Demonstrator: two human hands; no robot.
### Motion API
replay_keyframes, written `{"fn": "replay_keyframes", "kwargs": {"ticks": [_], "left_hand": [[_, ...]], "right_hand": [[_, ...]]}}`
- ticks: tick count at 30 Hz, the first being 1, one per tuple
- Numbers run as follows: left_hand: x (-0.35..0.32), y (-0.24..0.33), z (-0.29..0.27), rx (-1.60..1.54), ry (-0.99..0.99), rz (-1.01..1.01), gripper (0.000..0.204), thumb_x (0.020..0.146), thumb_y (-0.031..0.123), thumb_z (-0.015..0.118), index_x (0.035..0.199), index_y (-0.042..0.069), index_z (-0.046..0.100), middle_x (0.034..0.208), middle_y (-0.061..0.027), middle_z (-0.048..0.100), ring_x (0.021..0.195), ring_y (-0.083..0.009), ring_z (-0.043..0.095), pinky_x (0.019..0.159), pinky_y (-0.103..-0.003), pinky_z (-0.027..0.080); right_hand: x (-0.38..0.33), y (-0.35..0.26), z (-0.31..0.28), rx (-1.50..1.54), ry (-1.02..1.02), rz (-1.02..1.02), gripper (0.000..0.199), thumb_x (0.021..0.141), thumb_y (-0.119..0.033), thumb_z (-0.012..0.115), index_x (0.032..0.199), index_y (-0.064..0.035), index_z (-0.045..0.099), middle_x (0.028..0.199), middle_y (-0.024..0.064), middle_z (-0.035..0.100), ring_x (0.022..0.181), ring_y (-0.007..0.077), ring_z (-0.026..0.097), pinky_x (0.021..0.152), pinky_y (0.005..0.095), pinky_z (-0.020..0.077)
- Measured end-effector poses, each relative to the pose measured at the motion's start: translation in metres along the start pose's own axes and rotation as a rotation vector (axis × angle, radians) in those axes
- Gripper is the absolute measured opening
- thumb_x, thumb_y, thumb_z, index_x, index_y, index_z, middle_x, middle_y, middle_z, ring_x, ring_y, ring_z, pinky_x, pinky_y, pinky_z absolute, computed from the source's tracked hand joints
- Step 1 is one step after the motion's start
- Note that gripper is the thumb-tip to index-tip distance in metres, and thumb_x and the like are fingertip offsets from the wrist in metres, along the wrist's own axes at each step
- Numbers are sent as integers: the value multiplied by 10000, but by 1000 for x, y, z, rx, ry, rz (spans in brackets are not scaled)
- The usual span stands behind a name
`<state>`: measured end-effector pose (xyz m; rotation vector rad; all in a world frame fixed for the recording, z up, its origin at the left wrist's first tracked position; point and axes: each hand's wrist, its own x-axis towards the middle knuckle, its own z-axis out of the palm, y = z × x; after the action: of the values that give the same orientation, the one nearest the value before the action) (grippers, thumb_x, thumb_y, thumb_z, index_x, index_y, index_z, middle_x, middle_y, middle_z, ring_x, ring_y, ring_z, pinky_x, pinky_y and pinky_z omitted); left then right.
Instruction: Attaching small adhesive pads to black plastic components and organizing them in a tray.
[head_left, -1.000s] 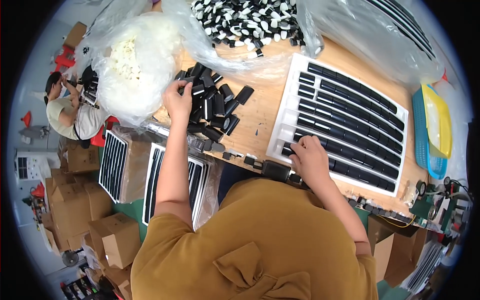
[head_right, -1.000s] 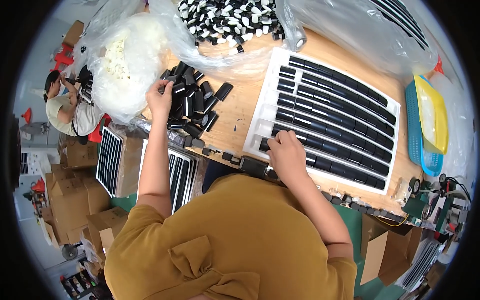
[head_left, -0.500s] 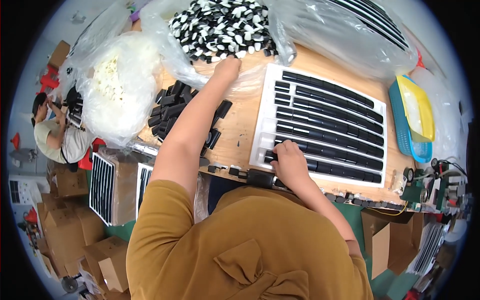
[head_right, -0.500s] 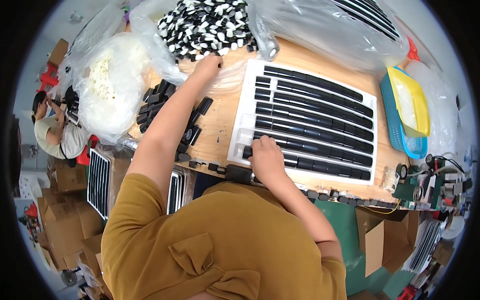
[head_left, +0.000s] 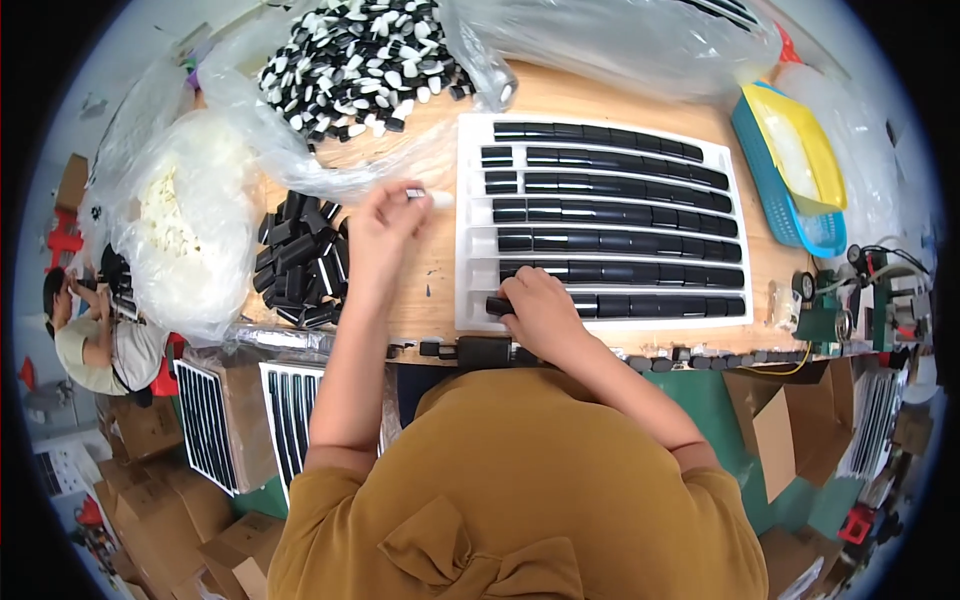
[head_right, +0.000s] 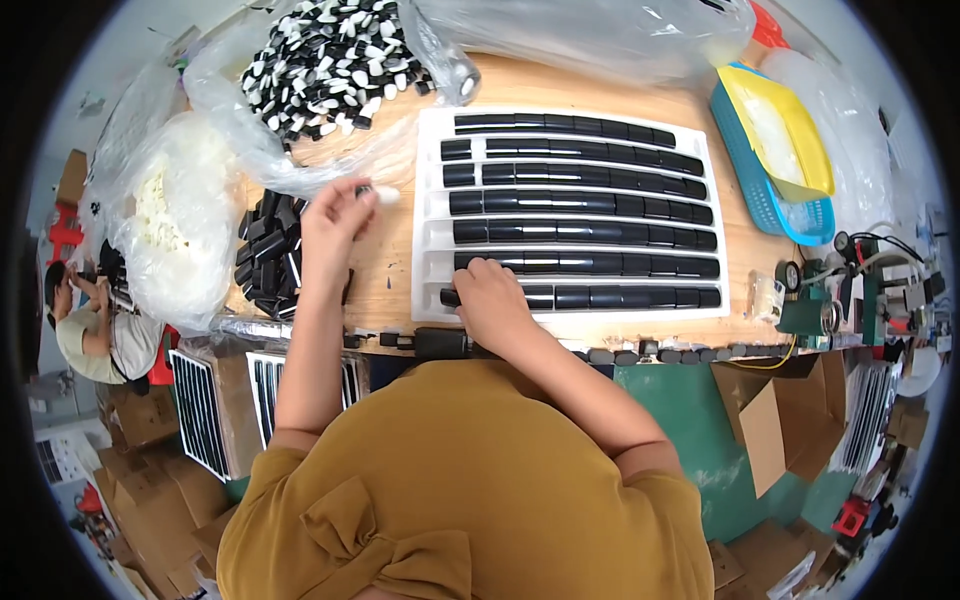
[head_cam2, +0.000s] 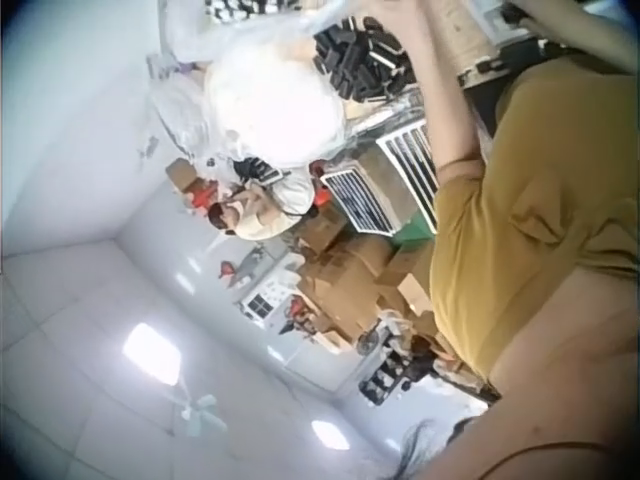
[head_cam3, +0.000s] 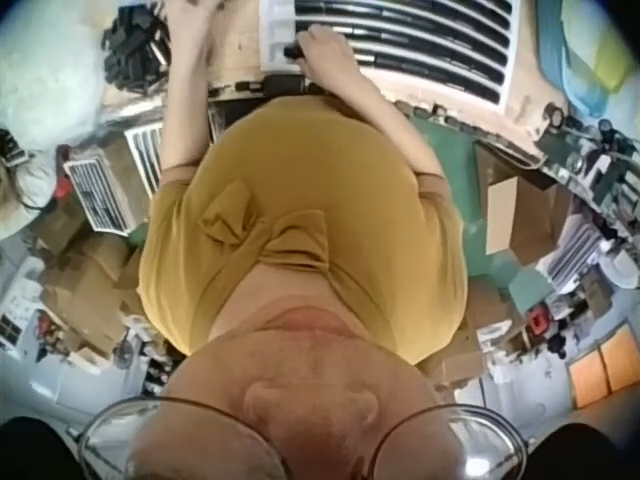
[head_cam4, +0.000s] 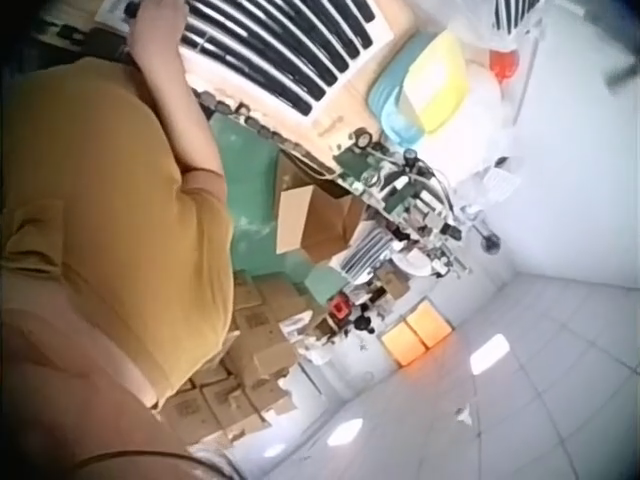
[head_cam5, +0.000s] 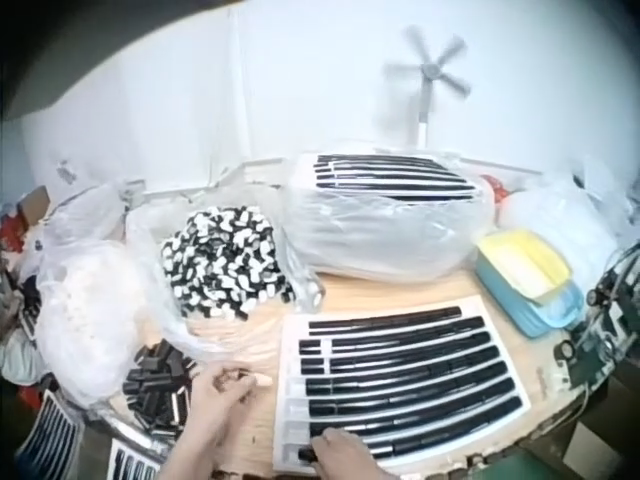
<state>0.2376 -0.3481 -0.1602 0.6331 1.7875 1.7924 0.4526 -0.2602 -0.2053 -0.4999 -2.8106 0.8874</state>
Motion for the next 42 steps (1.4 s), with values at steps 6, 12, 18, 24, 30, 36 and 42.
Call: {"fn": "replay_keyframes", "kwargs": {"ticks": [6,12,18,24,30,36,42], "left_hand": [[-55,-17,10,-364,-190,-265,277,875,-4,629,1149,-31,597,918,-103,685,804,-193,694,724,-283,577],[-65,-9,26,-319,-329,-292,308,841,-32,660,1142,-55,601,899,-126,685,791,-209,703,706,-286,583],[-58,10,20,-169,-329,-189,281,817,-51,675,1095,-56,634,850,-125,689,733,-173,686,661,-263,560],[-65,19,29,-120,-472,-242,272,806,-63,689,1071,-63,632,832,-110,687,746,-158,681,667,-255,553],[-71,22,30,-56,-483,-284,289,807,-60,689,1090,-68,630,835,-104,684,741,-152,678,658,-252,553],[-74,28,30,-105,-505,-309,303,808,-53,686,1105,-76,633,838,-107,690,722,-151,676,657,-253,551],[-73,36,26,-74,-567,-362,313,807,-64,675,1116,-75,628,896,-91,692,787,-147,675,711,-266,553]], "right_hand": [[6,4,-32,531,177,198,231,832,-69,668,1032,-10,568,826,82,617,658,200,580,606,296,468],[-6,6,-66,969,91,248,273,873,-40,660,1138,-8,599,783,-14,580,591,25,485,519,174,394],[-13,13,-77,860,106,276,246,904,-67,629,1142,-10,600,737,-37,537,589,25,458,529,178,370],[-13,7,-75,754,-13,118,239,908,-66,619,1139,-11,596,828,0,592,662,49,512,589,208,436],[-14,-8,-82,610,-48,140,248,892,-57,622,1136,-20,597,823,35,617,654,61,522,594,217,437],[-16,-13,-87,624,-46,122,237,895,-73,622,1123,-11,597,710,2,601,584,49,490,531,204,390],[-17,-16,-85,628,-69,114,235,905,-82,615,1130,-16,592,710,0,614,548,37,482,499,196,383]]}}
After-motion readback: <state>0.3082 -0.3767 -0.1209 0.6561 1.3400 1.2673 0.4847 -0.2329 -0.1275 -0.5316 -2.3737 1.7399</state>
